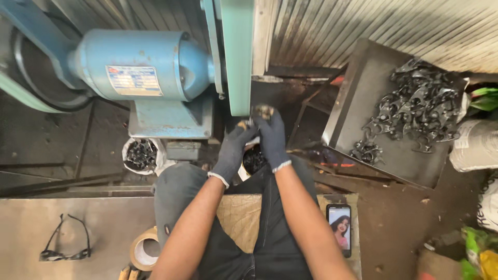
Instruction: The person grinds small metal parts against a belt grinder, holding them with gloved hands and rotating them to smooth edges. Sparks fly as the metal contacts the belt. The person repeatedly picks up parts from a pile and places them back after grinding.
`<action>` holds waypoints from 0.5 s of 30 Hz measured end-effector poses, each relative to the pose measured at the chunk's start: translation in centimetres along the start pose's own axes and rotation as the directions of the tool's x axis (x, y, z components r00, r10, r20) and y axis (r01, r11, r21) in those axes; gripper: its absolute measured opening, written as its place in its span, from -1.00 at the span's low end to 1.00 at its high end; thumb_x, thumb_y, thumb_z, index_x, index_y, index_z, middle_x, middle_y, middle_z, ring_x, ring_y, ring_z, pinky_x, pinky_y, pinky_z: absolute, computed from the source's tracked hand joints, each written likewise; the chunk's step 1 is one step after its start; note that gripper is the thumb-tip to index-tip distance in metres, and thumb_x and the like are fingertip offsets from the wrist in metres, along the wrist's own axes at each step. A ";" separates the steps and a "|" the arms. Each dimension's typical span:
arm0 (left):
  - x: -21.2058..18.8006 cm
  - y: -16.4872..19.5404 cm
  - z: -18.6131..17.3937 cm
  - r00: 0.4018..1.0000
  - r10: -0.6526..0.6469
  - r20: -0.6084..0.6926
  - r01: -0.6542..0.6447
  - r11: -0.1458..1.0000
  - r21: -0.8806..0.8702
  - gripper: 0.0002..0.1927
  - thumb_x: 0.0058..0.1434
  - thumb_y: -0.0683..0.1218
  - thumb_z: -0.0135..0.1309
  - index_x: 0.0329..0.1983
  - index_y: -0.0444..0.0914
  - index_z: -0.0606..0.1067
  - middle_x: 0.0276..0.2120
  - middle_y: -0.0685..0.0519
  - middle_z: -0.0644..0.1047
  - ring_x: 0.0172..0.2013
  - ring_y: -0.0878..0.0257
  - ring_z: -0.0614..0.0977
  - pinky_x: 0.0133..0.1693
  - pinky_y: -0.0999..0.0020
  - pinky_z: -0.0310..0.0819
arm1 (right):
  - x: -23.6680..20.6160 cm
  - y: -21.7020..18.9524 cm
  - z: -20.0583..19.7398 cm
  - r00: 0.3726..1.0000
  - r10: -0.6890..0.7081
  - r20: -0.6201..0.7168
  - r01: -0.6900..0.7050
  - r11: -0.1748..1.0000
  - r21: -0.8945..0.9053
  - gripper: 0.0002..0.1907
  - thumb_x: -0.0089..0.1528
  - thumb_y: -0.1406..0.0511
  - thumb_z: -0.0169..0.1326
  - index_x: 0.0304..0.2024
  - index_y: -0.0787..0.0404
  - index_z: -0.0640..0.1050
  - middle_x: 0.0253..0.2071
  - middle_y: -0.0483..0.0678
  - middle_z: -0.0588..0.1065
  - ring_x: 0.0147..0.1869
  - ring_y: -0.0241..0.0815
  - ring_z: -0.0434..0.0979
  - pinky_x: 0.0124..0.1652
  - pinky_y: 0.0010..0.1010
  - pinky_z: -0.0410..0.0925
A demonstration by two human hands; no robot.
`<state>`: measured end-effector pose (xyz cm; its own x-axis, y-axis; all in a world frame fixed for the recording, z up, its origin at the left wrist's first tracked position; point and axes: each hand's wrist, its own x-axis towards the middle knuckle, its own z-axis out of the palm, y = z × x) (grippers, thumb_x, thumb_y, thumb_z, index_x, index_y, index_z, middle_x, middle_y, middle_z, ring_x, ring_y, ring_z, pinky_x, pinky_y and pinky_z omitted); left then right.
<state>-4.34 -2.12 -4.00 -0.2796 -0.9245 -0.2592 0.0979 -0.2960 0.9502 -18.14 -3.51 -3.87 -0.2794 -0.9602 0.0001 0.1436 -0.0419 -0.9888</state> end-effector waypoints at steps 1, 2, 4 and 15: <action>0.5 -0.3 0.0 0.988 0.147 0.053 -0.150 0.987 0.057 -0.59 0.22 -0.09 0.05 0.14 -0.21 0.56 0.05 0.06 0.56 0.07 0.28 0.58 0.01 0.25 0.53 | 1.0 0.3 0.5 0.999 0.030 -0.021 -0.027 0.994 0.103 -0.76 0.32 0.41 0.09 0.05 0.29 0.53 -0.08 -0.05 0.56 -0.05 -0.30 0.54 -0.06 -0.45 0.43; 1.0 -0.5 0.1 0.950 0.289 0.116 -0.301 0.948 0.104 -0.55 0.19 -0.15 0.04 0.18 -0.21 0.54 0.10 0.08 0.52 0.13 0.29 0.56 0.04 0.24 0.54 | 1.9 0.6 1.0 0.997 0.058 -0.042 -0.048 0.978 0.205 -0.78 0.34 0.39 0.10 0.04 0.29 0.52 -0.08 -0.06 0.54 -0.05 -0.29 0.53 -0.06 -0.45 0.43; 1.4 -0.2 0.2 0.960 0.261 0.105 -0.268 0.961 0.069 -0.58 0.21 -0.21 0.03 0.16 -0.24 0.55 0.10 0.10 0.52 0.13 0.30 0.57 0.10 0.27 0.54 | 2.7 1.1 1.3 0.990 0.100 -0.100 -0.073 0.966 0.248 -0.81 0.35 0.38 0.13 0.01 0.27 0.51 -0.09 -0.07 0.52 -0.05 -0.28 0.51 -0.07 -0.43 0.42; -4.1 6.0 1.5 0.973 -0.203 -0.106 0.215 0.655 0.724 -0.48 0.41 0.25 -0.09 0.08 -0.22 0.60 -0.11 -0.19 0.64 -0.09 -0.07 0.64 -0.03 0.09 0.43 | -2.5 -2.1 -13.9 0.958 -0.263 -0.116 0.135 0.767 -0.627 -0.66 0.32 0.20 0.12 0.09 0.21 0.57 0.11 0.04 0.59 0.19 -0.06 0.62 0.18 -0.29 0.42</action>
<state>-4.05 0.20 3.05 -0.1912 -0.8651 -0.4637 -0.6877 -0.2190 0.6922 -30.99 2.81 -3.85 -0.4157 -0.8765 0.2428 -0.5230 0.0119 -0.8523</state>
